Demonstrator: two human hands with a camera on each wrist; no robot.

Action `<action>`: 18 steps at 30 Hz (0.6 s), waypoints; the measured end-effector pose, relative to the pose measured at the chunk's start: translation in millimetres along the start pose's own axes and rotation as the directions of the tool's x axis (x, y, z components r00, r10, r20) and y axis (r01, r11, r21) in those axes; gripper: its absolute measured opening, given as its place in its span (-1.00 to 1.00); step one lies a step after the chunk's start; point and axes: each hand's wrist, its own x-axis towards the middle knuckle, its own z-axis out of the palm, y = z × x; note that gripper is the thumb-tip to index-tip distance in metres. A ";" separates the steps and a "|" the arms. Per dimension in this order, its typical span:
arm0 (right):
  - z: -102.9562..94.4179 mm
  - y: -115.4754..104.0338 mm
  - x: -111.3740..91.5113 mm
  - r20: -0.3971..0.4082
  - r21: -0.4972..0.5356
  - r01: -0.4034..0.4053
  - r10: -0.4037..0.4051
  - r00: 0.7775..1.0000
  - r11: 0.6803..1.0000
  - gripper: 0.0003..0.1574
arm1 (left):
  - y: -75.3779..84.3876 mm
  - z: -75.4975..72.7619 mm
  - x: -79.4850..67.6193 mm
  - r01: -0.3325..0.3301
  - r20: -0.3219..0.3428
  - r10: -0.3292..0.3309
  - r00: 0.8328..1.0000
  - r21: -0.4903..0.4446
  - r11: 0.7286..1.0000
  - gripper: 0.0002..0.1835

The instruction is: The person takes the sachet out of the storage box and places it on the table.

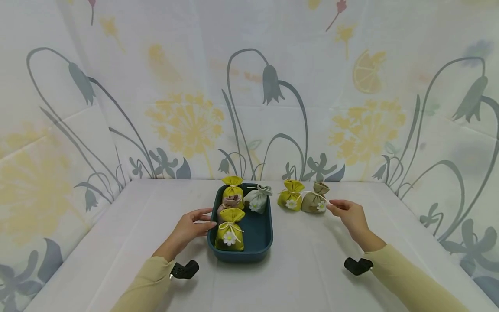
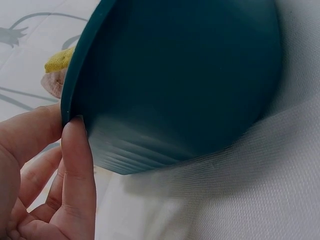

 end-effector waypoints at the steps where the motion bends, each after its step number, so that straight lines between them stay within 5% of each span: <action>1: -0.3 -0.8 -2.5 0.003 -0.003 0.004 -0.004 1.000 1.000 -0.43 | 0.1 0.0 -0.2 -0.001 0.002 0.001 1.000 -0.001 1.000 -0.41; 18: 14.1 -10.6 -27.7 0.046 0.067 0.044 -0.047 0.998 0.997 -0.50 | 0.7 -0.2 0.1 0.000 0.000 0.000 1.000 0.013 1.000 -0.41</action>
